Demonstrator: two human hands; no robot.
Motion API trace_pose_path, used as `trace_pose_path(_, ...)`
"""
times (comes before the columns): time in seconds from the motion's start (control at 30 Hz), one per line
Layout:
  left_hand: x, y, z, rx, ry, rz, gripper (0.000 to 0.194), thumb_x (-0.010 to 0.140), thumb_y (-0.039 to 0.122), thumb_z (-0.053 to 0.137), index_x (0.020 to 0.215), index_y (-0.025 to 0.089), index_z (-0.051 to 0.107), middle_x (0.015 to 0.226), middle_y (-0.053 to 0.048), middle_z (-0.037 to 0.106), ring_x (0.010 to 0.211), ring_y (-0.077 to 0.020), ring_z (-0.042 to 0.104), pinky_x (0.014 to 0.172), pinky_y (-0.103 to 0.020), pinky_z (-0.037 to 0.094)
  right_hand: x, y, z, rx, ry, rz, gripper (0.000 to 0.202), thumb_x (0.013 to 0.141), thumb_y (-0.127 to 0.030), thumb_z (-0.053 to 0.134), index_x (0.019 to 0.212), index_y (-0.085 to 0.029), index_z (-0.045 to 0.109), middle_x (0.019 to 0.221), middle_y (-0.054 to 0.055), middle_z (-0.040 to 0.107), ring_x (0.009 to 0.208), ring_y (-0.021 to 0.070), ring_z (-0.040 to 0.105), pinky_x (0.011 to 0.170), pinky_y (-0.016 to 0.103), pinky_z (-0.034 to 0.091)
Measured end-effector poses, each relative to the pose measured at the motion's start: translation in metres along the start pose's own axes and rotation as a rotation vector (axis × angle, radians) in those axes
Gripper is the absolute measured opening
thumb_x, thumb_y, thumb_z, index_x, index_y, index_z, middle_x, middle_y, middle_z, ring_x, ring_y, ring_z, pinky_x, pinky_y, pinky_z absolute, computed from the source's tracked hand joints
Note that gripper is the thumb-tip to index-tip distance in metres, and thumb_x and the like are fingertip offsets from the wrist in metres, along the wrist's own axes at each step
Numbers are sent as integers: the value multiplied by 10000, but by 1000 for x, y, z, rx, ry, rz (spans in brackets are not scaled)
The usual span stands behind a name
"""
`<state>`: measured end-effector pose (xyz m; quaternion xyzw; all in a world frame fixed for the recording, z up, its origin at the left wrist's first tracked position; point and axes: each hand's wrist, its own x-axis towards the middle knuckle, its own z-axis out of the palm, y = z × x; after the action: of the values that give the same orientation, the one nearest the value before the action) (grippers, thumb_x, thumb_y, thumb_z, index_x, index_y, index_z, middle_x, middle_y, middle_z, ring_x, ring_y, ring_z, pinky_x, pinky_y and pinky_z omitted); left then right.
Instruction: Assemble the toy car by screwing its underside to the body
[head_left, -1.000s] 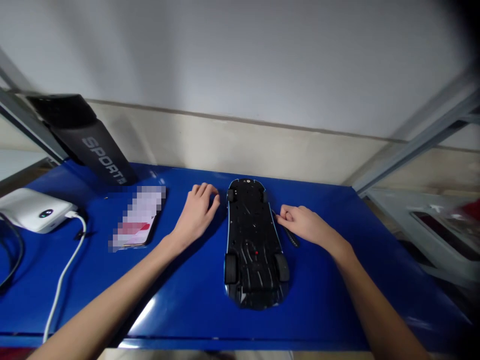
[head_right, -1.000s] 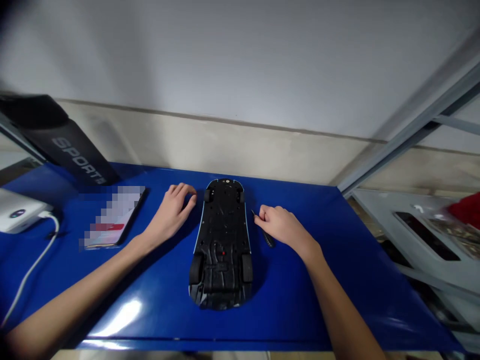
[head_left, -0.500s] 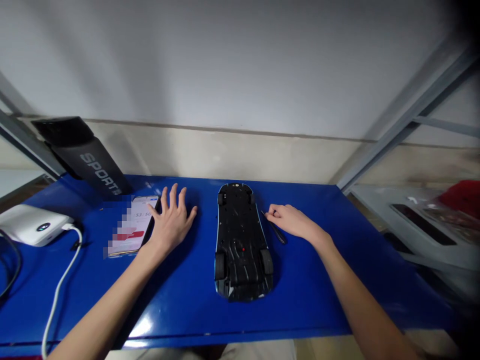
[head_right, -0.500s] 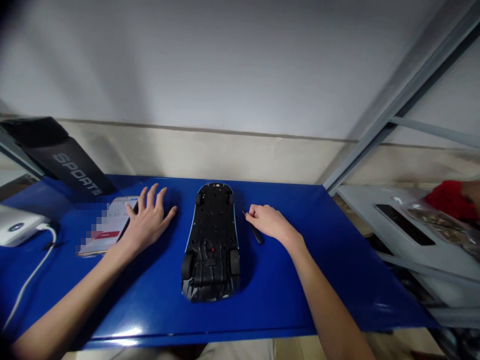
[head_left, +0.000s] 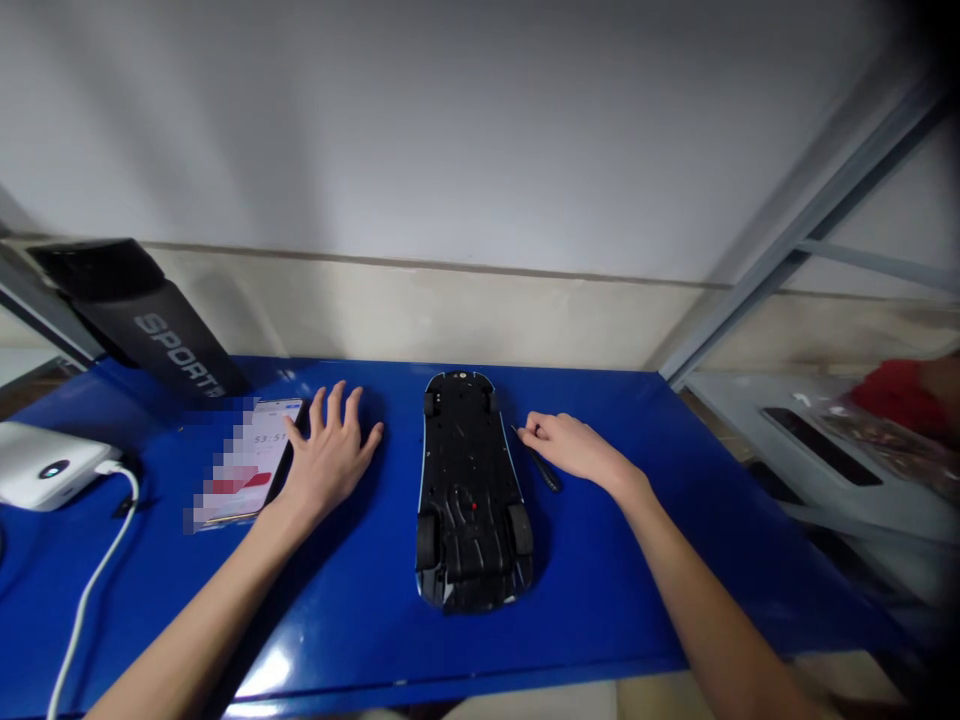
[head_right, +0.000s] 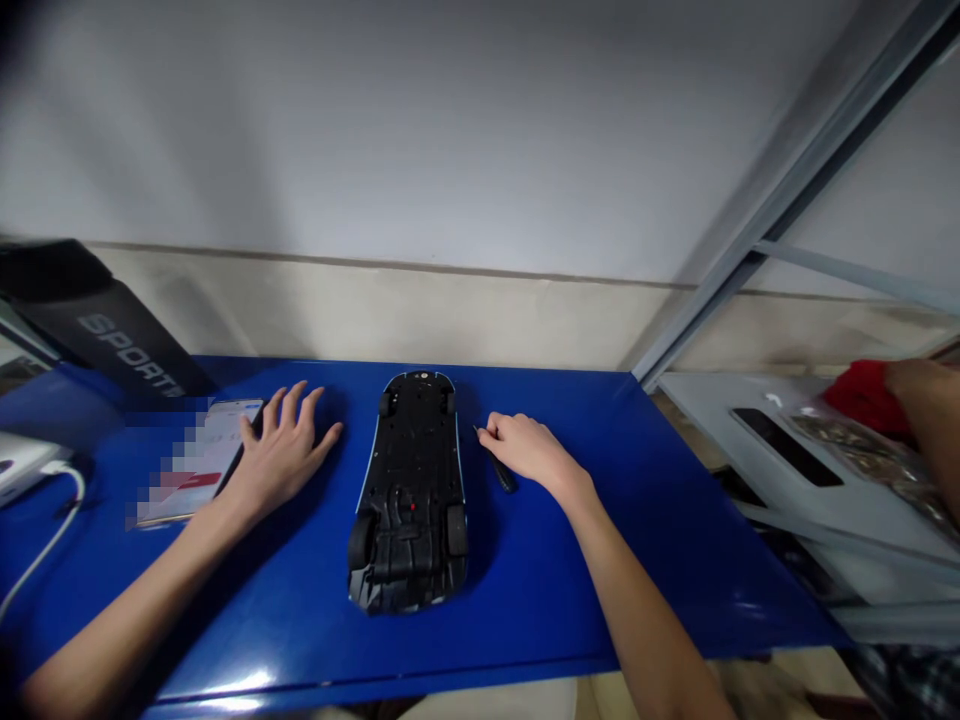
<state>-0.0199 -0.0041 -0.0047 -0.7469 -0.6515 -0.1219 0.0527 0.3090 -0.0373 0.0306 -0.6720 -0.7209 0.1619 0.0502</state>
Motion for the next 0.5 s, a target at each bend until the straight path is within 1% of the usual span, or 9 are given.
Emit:
trace_pose_path(0.07,0,0,0,-6,3,6,590,1007,434,251,1501,122,330,1600,-207,275,1488,-410,175,1066,-774,212,-1,-1,-1,-5,-1,5,433,953,-587,376,751,-249,556,649,1,630,570,165,553,560,299,297)
trace_pose_path(0.13,0,2,-2,-32,44,26,569,1007,422,267,1487,126,343,1591,-206,290,1486,-403,178,1094,-762,166,-2,-3,-1,-11,-8,4,447,912,-644,426,749,-250,559,658,2,641,586,171,562,563,299,306)
trace_pose_path(0.2,3,6,-6,-119,91,87,540,1004,410,300,1465,138,367,1572,-197,321,1483,-378,198,1148,-698,148,-2,-3,-1,-21,-15,-1,416,860,-651,514,753,-252,561,671,0,646,603,173,566,567,296,308)
trace_pose_path(0.23,5,9,-8,-198,95,132,522,1003,408,314,1452,151,381,1561,-183,338,1478,-355,221,1175,-646,167,-2,-3,-1,-26,-17,-4,384,842,-626,552,753,-253,560,674,-3,645,609,173,565,570,295,306)
trace_pose_path(0.27,8,12,-11,-299,77,175,504,1003,410,323,1438,165,394,1549,-167,356,1470,-329,252,1193,-588,199,-2,-3,-1,-30,-18,-8,345,833,-589,579,751,-255,556,675,-8,641,614,170,563,572,293,301)
trace_pose_path(0.33,13,18,-13,-546,-14,210,484,1004,427,331,1414,183,408,1521,-144,394,1438,-284,335,1191,-499,279,-2,-3,-1,-34,-22,-18,270,836,-506,589,742,-256,549,671,-15,629,609,161,554,568,290,288)
trace_pose_path(0.43,18,29,-12,-886,-180,134,492,995,459,359,1409,195,393,1500,-142,438,1408,-268,411,1157,-462,356,-2,-2,-1,-27,-22,-36,217,855,-423,559,724,-252,530,651,-27,607,583,143,531,553,286,269)
trace_pose_path(0.5,20,36,-8,-1044,-247,102,487,986,459,395,1405,211,384,1519,-138,433,1414,-264,415,1148,-447,374,-2,-2,-1,-20,-14,-45,220,861,-398,547,709,-245,508,635,-35,594,569,134,516,546,284,262)
